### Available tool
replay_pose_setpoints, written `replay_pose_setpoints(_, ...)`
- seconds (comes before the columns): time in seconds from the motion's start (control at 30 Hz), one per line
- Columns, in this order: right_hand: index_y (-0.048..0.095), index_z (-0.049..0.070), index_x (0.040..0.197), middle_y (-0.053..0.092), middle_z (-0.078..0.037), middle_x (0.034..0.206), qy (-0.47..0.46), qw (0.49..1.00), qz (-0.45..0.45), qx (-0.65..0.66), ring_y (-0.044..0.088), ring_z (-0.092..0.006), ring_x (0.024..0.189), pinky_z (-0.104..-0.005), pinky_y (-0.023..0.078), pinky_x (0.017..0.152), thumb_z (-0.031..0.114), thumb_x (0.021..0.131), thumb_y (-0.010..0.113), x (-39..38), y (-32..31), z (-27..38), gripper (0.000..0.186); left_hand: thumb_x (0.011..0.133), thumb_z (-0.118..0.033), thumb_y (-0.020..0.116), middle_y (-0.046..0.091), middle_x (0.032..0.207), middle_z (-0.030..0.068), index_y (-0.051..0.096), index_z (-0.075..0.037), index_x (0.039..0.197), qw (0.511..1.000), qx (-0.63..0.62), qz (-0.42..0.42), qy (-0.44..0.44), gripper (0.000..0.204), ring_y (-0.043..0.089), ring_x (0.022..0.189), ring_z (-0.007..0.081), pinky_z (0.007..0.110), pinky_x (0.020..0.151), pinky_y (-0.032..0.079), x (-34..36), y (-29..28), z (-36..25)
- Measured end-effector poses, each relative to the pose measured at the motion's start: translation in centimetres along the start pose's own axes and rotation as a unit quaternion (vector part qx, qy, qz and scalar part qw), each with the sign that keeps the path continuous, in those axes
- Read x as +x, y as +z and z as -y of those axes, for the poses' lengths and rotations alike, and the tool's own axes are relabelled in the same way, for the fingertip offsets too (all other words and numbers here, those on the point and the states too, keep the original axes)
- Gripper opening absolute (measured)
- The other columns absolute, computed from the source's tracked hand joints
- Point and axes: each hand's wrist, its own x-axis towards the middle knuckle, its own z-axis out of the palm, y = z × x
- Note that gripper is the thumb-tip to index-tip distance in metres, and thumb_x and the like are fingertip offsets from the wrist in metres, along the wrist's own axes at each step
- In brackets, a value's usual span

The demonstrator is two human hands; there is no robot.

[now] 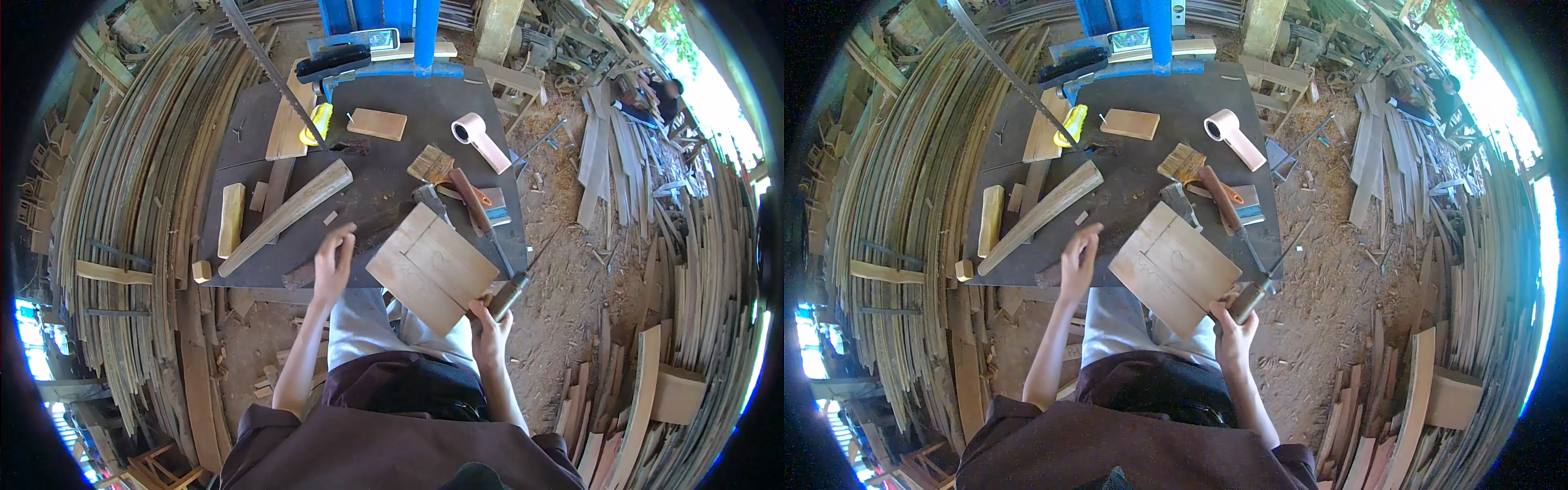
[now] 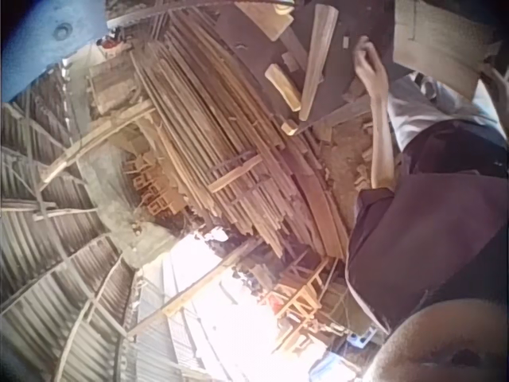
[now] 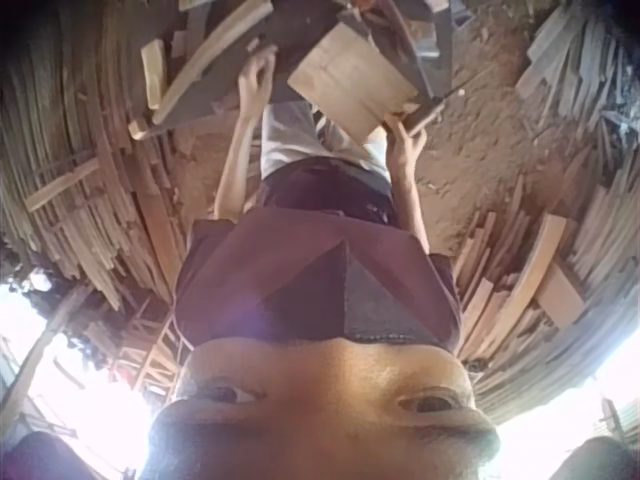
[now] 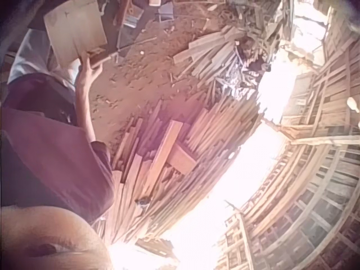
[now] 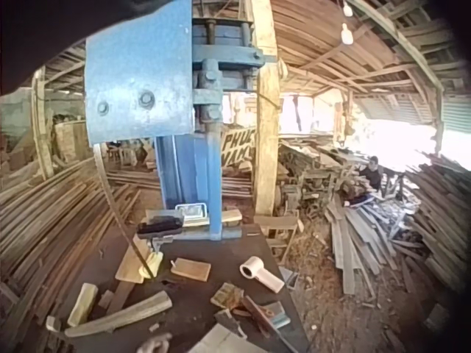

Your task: The person uses a chisel and a mallet to carve a rectangular wooden block on a workbench. They repeatedly position the chisel on the wood and strike it with the mallet to remove material, occasionally pausing to inspect the carved surface.

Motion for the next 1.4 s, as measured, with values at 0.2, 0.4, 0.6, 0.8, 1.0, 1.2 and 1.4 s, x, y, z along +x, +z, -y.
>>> replay_pose_setpoints(0.2,0.056,0.007,0.082,0.054,0.003,0.069,-0.044,0.986,0.117,-0.107,0.044,-0.0043,0.053,-0.0222,0.031,0.046,0.003,0.078,0.075,3.8,2.1,-0.3,0.019,0.095,-0.014,0.062,0.067,0.109,0.0178,0.065,0.003,0.109,0.998,0.038,0.018,-0.048,0.021,0.066,0.097,0.0226,0.031,0.082,0.051,-1.4,-0.1,-3.0)
replay_pose_setpoints(0.4,0.051,0.008,0.077,0.059,0.000,0.082,-0.064,0.967,0.192,-0.157,0.050,-0.0047,0.067,-0.0224,0.039,0.060,0.001,0.077,0.076,7.8,3.7,1.6,0.026,0.090,-0.010,0.069,0.071,0.091,0.0139,0.063,0.005,0.106,0.997,-0.008,0.022,-0.070,0.022,0.070,0.079,0.0171,0.027,0.071,0.054,-3.4,0.6,-1.5)
replay_pose_setpoints(0.6,0.055,0.007,0.077,0.059,0.002,0.072,-0.110,0.959,0.210,-0.156,0.046,-0.0023,0.057,-0.0217,0.034,0.051,0.006,0.080,0.076,10.9,4.8,0.9,0.021,0.091,-0.011,0.070,0.071,0.092,0.0079,0.063,0.004,0.106,0.988,-0.047,0.006,-0.146,0.022,0.066,0.083,0.0100,0.023,0.074,0.052,-4.4,1.8,-1.3)
replay_pose_setpoints(0.8,0.056,0.003,0.076,0.065,-0.002,0.076,-0.189,0.939,0.173,-0.228,0.051,-0.0059,0.062,-0.0243,0.041,0.055,0.007,0.082,0.074,11.7,5.7,-0.2,0.020,0.091,-0.014,0.071,0.070,0.090,0.0068,0.063,0.005,0.105,0.982,-0.062,-0.005,-0.177,0.025,0.064,0.078,0.0084,0.022,0.070,0.051,-4.3,2.0,-0.4)
replay_pose_setpoints(1.0,0.065,0.000,0.097,0.064,-0.006,0.075,-0.236,0.889,0.140,-0.368,0.056,-0.0092,0.065,-0.0279,0.047,0.062,0.006,0.081,0.072,9.7,6.4,1.5,0.018,0.090,-0.015,0.071,0.067,0.086,0.0036,0.064,0.004,0.103,0.982,-0.058,-0.015,-0.180,0.024,0.059,0.074,0.0050,0.020,0.067,0.049,-4.3,2.1,-1.1)
replay_pose_setpoints(1.2,0.067,0.002,0.113,0.066,-0.010,0.079,-0.242,0.878,0.151,-0.385,0.060,-0.0141,0.067,-0.0306,0.049,0.066,0.004,0.081,0.070,6.5,5.5,3.4,0.032,0.091,-0.015,0.070,0.063,0.083,0.0009,0.064,0.003,0.101,0.977,-0.076,-0.032,-0.194,0.022,0.053,0.071,0.0024,0.018,0.061,0.043,-4.3,2.5,-1.8)
replay_pose_setpoints(1.4,0.060,-0.004,0.099,0.062,-0.017,0.096,-0.279,0.837,0.155,-0.443,0.063,-0.0343,0.084,-0.0377,0.050,0.078,0.000,0.076,0.070,4.5,2.7,0.9,0.026,0.092,-0.017,0.070,0.071,0.094,0.0116,0.060,0.008,0.109,0.977,-0.087,0.013,-0.194,0.032,0.067,0.086,0.0124,0.025,0.076,0.053,-4.2,2.5,-1.2)
